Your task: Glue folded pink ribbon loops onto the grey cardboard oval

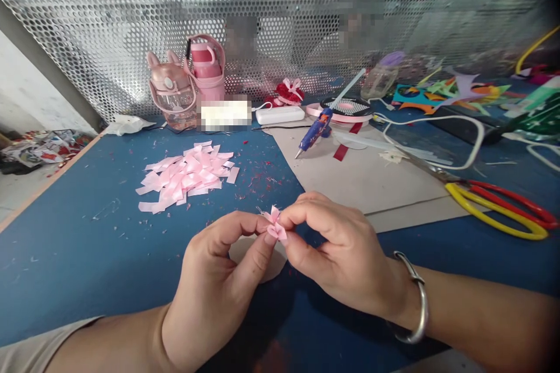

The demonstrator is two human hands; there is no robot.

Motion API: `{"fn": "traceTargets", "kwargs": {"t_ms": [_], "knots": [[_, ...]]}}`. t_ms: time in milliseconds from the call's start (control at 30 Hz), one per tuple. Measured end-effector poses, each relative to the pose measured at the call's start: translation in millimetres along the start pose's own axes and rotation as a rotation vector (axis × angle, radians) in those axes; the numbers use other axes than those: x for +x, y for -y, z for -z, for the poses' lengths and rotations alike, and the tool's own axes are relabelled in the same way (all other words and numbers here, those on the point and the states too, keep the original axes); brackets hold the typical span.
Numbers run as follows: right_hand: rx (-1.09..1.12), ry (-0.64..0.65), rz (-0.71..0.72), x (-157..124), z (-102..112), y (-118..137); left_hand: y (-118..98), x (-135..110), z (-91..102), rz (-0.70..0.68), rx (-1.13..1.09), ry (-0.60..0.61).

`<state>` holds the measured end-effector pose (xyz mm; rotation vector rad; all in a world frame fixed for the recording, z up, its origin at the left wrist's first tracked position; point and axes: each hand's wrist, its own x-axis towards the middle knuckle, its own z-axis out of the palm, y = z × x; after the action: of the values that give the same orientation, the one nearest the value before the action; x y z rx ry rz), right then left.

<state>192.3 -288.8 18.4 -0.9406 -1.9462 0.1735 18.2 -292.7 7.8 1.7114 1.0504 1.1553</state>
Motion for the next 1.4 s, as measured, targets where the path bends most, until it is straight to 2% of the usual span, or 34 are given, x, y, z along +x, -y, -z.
{"fn": "traceTargets", "kwargs": {"t_ms": [133,267,367,533,733,900,1133,1400], "knots": [[0.034,-0.025,-0.027,-0.4,-0.9,1.0,-1.5,1.0,0.8,0.033,-0.03,0.02],[0.09,0.014,-0.026,1.3,3.4,-0.4,-4.3,3.0,0.4,0.066,-0.095,0.047],[0.14,0.047,-0.007,2.6,6.9,-3.6,-6.3,3.2,0.4,0.054,-0.117,0.038],[0.25,0.03,0.017,3.3,7.6,-7.1,-6.5,2.6,1.5,0.047,-0.128,0.046],[0.264,0.027,-0.024,2.3,7.0,-5.8,-2.9,0.3,4.9,-0.083,0.001,0.056],[0.274,0.059,-0.034,1.5,8.5,-5.8,-3.7,0.3,4.3,-0.104,0.008,0.056],[0.235,0.066,-0.002,-0.4,10.4,-6.8,-2.4,0.7,4.5,-0.152,0.018,0.069],[0.269,0.068,0.052,-0.8,11.0,-5.9,-2.1,1.2,7.9,-0.288,0.065,0.112]]}}
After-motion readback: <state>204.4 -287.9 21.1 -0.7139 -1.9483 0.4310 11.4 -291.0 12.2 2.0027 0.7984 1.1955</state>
